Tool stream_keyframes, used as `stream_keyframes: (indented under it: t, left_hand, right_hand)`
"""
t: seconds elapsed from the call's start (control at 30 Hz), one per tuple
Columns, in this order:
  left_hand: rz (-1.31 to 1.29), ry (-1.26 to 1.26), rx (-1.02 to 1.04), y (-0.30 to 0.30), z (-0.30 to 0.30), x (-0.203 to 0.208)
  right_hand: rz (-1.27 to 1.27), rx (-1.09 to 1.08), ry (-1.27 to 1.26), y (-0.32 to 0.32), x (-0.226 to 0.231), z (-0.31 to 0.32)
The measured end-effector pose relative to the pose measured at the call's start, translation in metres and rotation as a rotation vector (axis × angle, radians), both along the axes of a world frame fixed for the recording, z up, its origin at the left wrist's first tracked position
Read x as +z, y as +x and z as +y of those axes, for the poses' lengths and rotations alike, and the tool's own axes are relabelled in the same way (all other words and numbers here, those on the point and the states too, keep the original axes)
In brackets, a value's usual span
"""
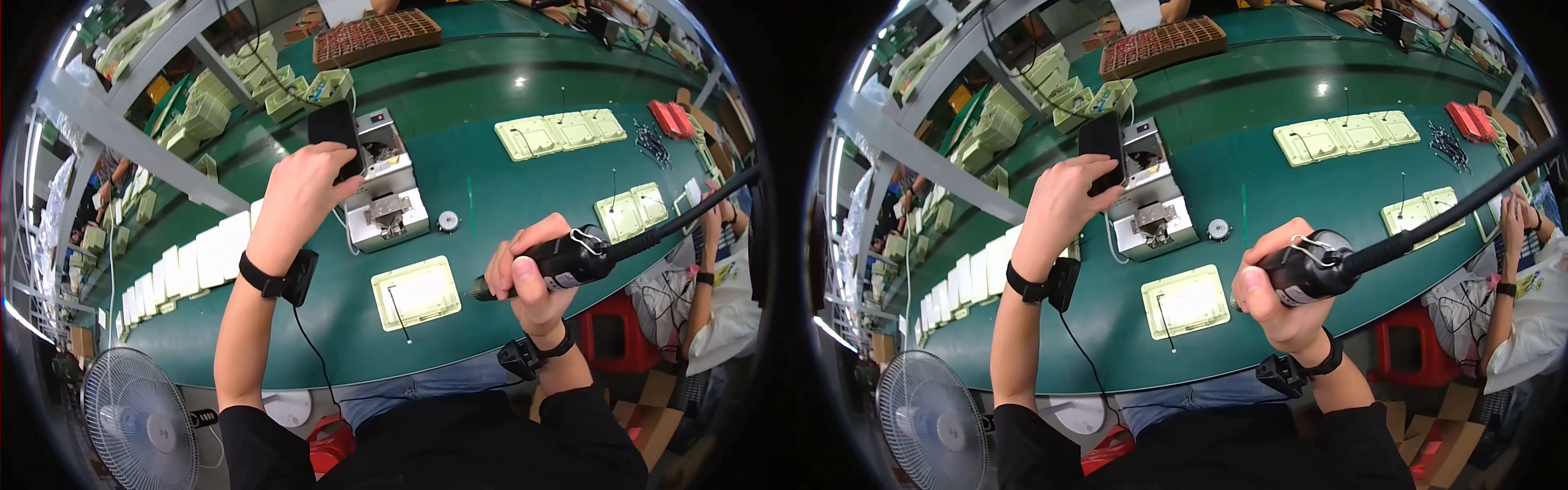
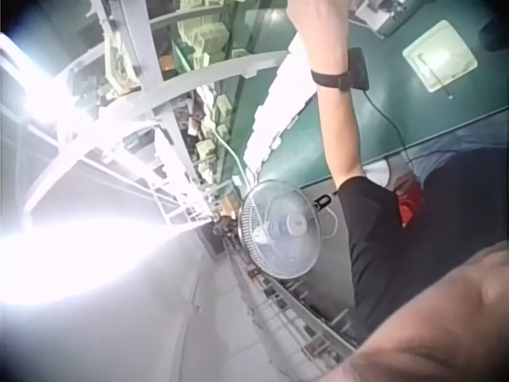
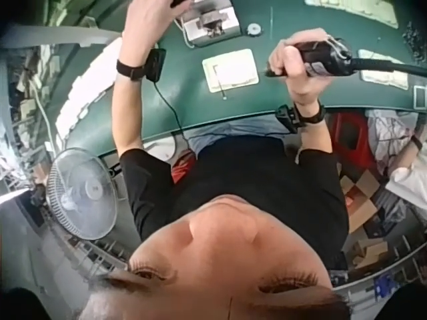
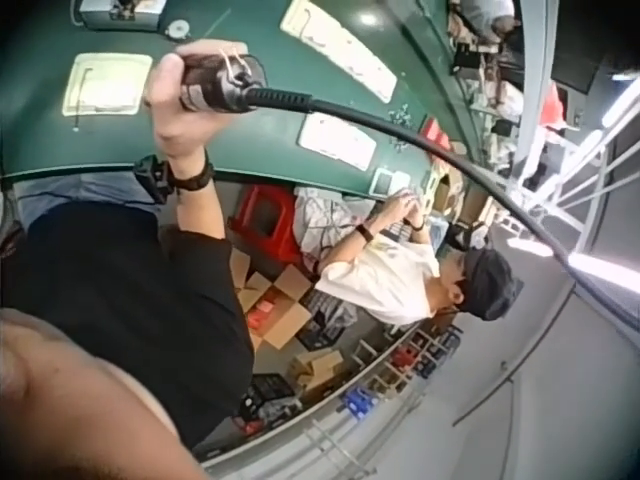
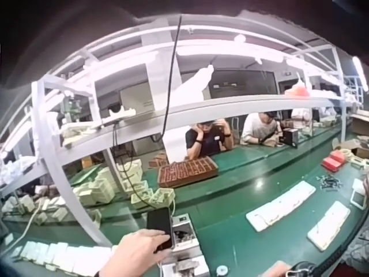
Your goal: Use an electric screwdriver to secure screws into electronic device housings on an assembly line.
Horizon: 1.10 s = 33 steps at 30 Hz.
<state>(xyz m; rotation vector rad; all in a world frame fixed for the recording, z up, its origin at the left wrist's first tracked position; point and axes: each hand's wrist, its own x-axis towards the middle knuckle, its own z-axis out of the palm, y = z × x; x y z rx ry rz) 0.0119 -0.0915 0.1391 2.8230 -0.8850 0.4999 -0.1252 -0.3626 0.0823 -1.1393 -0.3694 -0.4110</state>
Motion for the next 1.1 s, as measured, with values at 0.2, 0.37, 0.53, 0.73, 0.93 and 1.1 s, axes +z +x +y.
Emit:
stream_keyframes:
  t: [0.2,0.37,0.53,0.73,0.93,1.1]
  left_hand:
    - [-0.157,-0.072,-0.007,-0.012,-0.004,-0.015]
    - [-0.114,-0.048,0.081,-0.016,-0.004,-0.022]
    - [-0.131,-0.106,0.064,-0.02,0.002,-0.029]
    - [-0.263,-0.188,0.003,-0.013,0.011,-0.047]
    - [-0.181,-0.182,-0.029,-0.005,0.019,-0.052]
    - [-0.215,-0.156,-0.015,-0.003,0.023,-0.058]
  right_hand:
    - [-0.072,0.076,-0.074,0.008,0.017,0.02]
    - [-0.123,0.128,-0.01,0.016,0.026,0.039]
    - [-0.174,0.071,-0.064,0.026,0.043,0.052]
    - [-0.24,0.045,-0.171,0.037,0.05,0.064]
    - [-0.24,0.026,-0.182,0.044,0.047,0.069]
    - [-0.209,0.019,-0.165,0.049,0.051,0.075]
